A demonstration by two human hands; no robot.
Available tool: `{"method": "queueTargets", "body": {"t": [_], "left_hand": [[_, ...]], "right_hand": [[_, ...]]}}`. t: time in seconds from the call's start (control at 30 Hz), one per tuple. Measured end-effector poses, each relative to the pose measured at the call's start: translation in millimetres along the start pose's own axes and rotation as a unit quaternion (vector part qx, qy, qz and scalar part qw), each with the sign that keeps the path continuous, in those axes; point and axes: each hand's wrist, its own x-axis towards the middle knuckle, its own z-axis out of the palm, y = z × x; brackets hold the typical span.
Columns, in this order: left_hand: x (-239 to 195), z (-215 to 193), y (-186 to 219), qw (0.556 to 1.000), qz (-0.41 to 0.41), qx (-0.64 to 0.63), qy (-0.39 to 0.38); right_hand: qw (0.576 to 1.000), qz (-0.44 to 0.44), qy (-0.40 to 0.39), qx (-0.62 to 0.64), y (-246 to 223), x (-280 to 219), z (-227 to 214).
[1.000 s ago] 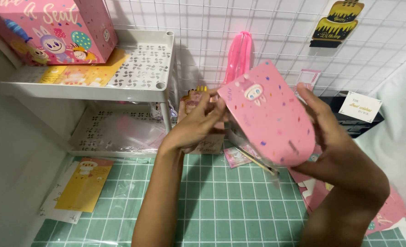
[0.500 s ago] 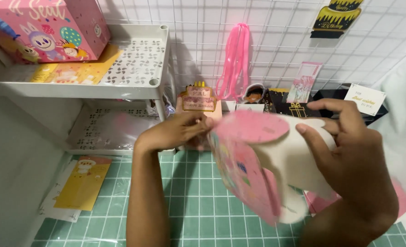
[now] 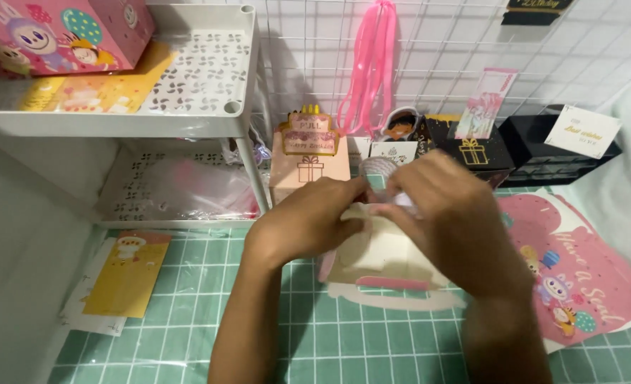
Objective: Assembling small cardboard gift boxes by folding and tucking flaps.
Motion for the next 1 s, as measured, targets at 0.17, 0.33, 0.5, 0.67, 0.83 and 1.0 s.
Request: {"method": "queueTargets", "body": {"t": [0.17, 0.33, 0.5, 0.67, 0.83, 1.0], "left_hand": [[3.9, -0.8, -9.2, 0.998, -0.001, 0.026, 0.06], [3.9, -6.3, -3.8, 0.998, -0.067, 0.004, 0.008], [6.1, -4.5, -13.6, 0.996, -0.093, 0.006, -0.001], [3.5, -6.4, -10.7, 0.994, -0.111, -0.011, -0.022], [6.0, -6.3, -10.9, 0.995, -0.098, -0.014, -0.024], [-0.1, -12.4, -2.1, 0.994, -0.105, -0.019, -0.03]], "right_hand": [[0.964, 0.177, -0.158, 0.123, -0.3, -9.5, -18.5], [0.882, 0.105, -0.442, 0.124, 13.1, 14.9, 6.2], [0.775, 0.035, -0.567, 0.277, 47.7, -1.6, 88.5], [0.666, -0.129, -0.699, 0.229, 77.4, -20.3, 136.7], [0.661, -0.139, -0.705, 0.216, 71.3, -13.4, 153.7], [0.585, -0.156, -0.795, 0.036, 31.7, 7.1, 186.1]]}}
